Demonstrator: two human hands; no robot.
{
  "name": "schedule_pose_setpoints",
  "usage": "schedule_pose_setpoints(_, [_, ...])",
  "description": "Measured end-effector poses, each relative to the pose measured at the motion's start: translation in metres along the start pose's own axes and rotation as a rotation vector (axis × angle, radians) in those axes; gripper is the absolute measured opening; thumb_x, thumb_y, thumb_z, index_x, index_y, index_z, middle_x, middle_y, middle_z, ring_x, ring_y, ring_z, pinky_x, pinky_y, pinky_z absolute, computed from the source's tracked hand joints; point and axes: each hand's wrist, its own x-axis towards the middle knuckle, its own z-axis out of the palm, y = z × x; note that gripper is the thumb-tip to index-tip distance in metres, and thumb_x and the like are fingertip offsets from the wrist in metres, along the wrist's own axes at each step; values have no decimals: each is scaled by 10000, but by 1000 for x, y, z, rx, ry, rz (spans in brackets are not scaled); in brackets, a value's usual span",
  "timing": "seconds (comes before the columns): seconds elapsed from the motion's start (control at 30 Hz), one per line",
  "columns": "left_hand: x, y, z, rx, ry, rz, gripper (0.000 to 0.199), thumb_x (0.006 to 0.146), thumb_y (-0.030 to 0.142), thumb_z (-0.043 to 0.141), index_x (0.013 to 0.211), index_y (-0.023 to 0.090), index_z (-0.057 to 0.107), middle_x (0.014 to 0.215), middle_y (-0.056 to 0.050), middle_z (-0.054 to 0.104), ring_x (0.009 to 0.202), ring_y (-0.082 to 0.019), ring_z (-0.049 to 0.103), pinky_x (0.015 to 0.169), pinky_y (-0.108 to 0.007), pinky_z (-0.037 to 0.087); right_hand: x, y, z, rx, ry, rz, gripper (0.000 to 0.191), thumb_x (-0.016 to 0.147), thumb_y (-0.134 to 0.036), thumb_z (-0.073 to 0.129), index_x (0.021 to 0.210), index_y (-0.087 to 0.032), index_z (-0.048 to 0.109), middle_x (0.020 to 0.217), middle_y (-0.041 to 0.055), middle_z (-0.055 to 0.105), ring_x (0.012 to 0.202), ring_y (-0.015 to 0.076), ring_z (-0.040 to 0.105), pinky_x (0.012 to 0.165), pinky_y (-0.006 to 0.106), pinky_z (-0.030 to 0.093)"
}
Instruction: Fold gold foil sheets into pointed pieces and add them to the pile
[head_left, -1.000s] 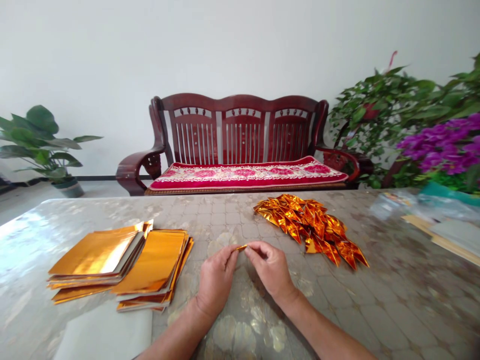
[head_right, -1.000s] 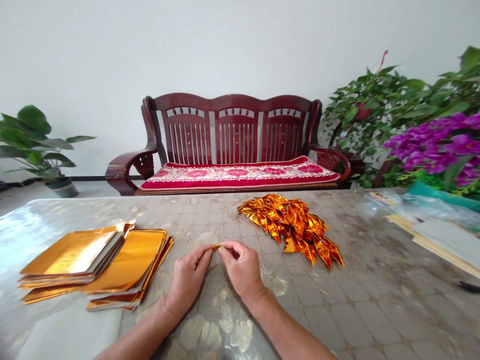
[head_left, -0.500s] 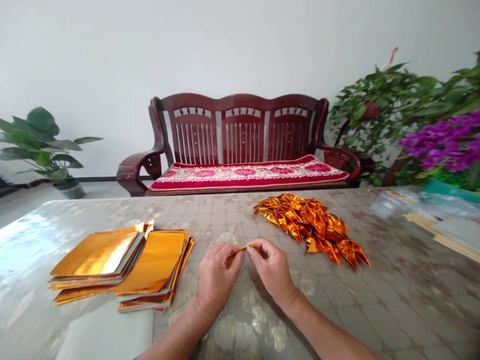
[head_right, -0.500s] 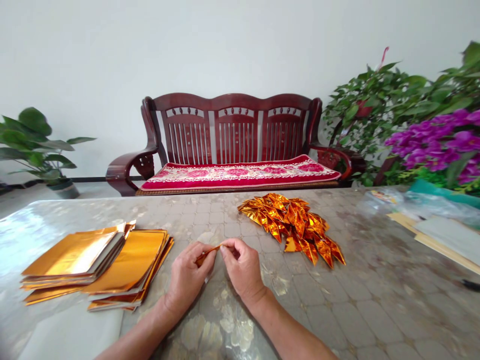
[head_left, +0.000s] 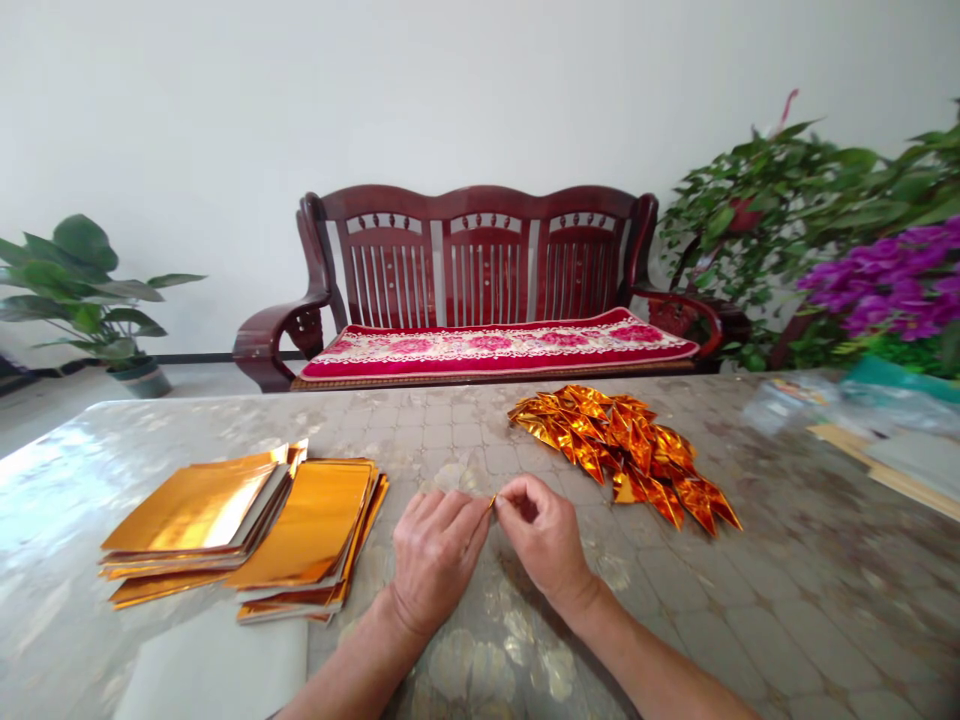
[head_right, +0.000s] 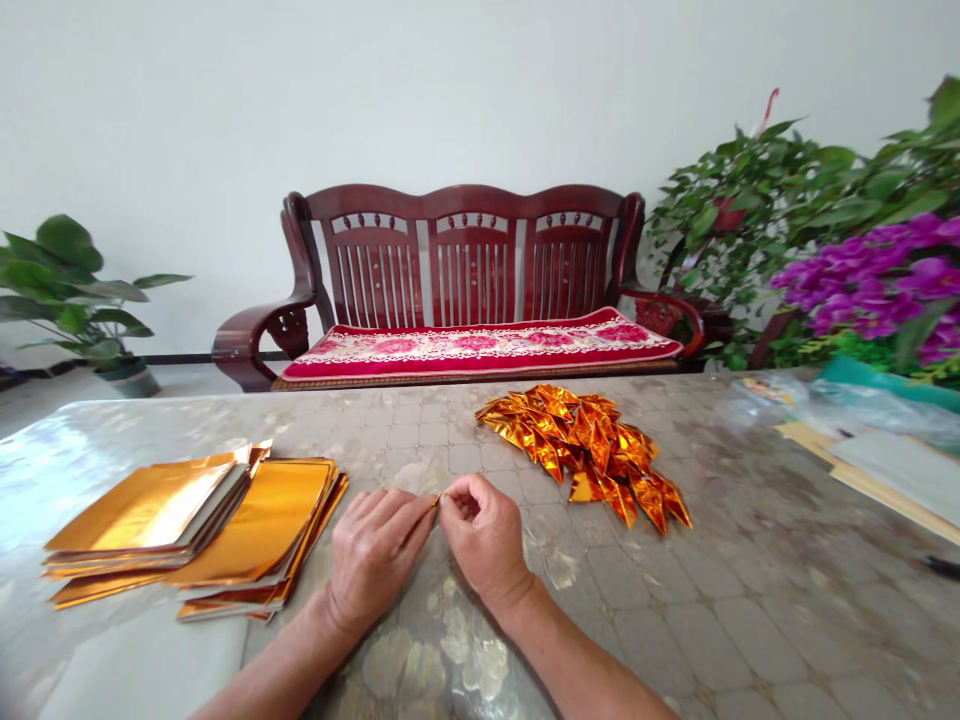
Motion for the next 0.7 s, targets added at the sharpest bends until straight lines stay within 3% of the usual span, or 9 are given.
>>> schedule_pose_setpoints(0.47, [-5, 0, 0, 119, 45, 110, 225, 940, 185, 573, 1156, 209, 633, 810, 0, 690, 684, -157, 543, 637, -344, 322, -4, -3, 5, 162, 0, 183, 246, 812, -391, 624, 755, -162, 695, 634, 19, 660, 577, 158, 570, 561, 245, 456])
schedule_pose_setpoints(0.7, [-5, 5, 0, 159, 3, 103, 131, 949, 177, 544, 1016, 200, 655, 771, -6, 649, 681, -165, 533, 643, -348, 323, -4, -6, 5, 178, -8, 240, 297, 792, -448, 655, 735, -161, 709, 640, 38, 689, 576, 167, 581, 560, 257, 457])
